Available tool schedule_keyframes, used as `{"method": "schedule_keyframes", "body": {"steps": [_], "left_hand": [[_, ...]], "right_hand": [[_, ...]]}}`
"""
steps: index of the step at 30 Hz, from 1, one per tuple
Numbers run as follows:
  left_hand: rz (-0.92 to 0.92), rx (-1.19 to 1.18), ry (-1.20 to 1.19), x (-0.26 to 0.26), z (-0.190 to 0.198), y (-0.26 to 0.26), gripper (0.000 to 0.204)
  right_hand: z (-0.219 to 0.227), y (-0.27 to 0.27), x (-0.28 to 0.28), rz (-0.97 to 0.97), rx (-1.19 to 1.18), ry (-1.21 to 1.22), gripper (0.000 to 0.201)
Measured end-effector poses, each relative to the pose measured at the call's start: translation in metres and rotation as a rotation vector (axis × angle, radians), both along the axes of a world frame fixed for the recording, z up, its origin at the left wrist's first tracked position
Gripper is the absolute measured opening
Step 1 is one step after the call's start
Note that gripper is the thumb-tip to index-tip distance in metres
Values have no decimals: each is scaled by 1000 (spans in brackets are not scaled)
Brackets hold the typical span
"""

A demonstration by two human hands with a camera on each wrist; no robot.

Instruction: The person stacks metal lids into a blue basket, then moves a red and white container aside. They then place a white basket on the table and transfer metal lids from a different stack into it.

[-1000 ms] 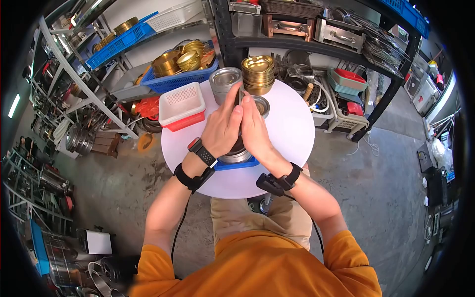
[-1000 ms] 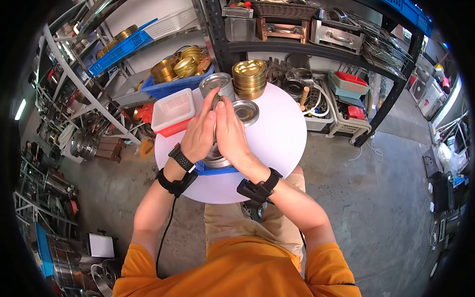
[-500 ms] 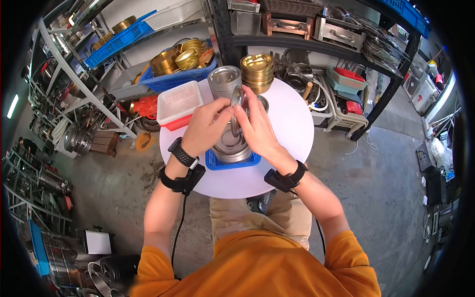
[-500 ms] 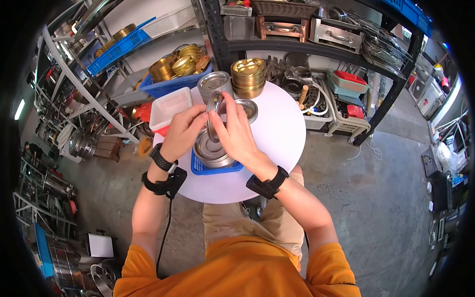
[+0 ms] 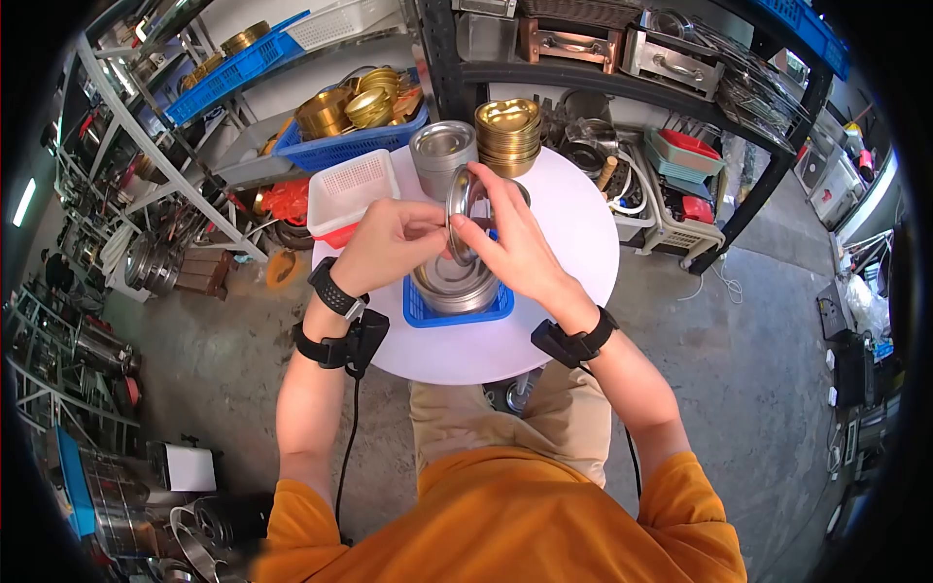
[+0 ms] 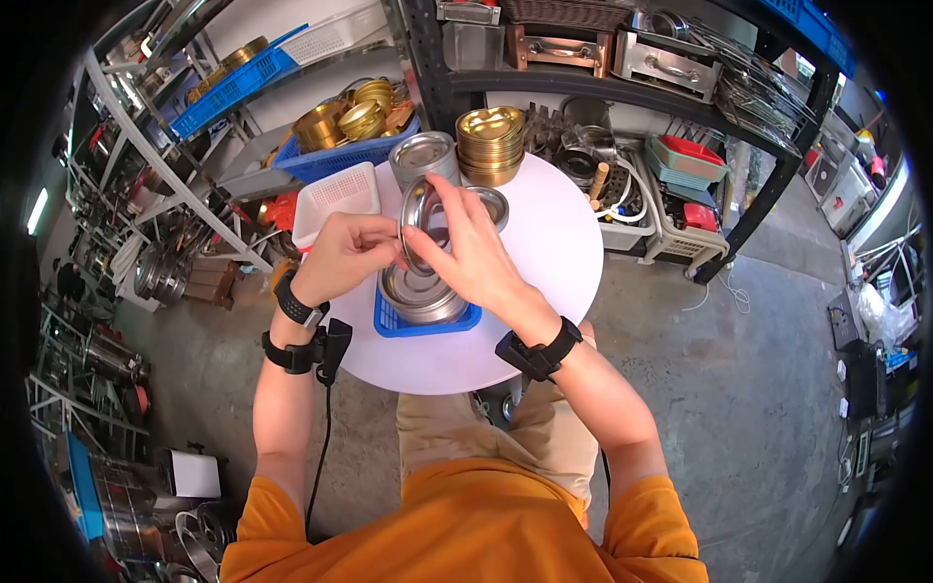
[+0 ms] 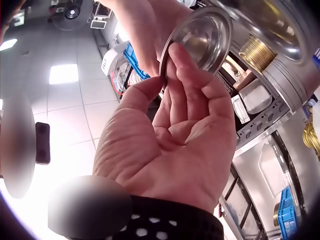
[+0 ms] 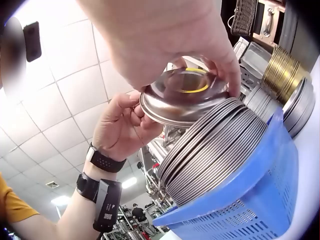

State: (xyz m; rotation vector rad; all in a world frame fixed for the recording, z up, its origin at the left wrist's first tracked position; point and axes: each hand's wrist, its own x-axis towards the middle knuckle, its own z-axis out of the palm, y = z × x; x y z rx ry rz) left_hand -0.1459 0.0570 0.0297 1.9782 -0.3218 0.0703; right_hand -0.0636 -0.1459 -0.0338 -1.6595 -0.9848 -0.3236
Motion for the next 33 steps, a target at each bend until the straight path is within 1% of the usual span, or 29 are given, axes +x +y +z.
{"method": "schedule_keyframes", "body": {"steps": [2, 7, 11, 13, 17, 20, 22, 33], "left_hand": [[-16, -41, 35, 0, 0, 2, 24], [-41, -39, 43, -1, 1, 3, 24], [-44, -52, 58, -2, -3, 2, 21], [-46, -40, 65, -3, -3, 2, 21], [-24, -44, 52, -4, -10, 1, 22], [-11, -57, 20, -5, -12, -1, 22], [6, -45, 9, -6, -10, -4, 22], [67, 21, -70, -6, -13, -7, 20]], "right_hand": [[2, -1, -1, 10, 10, -10, 71], [6, -3, -2, 58, -12, 79, 71], [3, -4, 1, 69, -28, 78, 73], [4, -8, 1, 91, -65, 32, 77], [-4, -9, 10, 126, -58, 14, 82], [-2, -10, 9, 118, -71, 30, 85], [-2, -10, 9, 61, -71, -11, 85], [-2, -10, 8, 6, -83, -71, 86]]}}
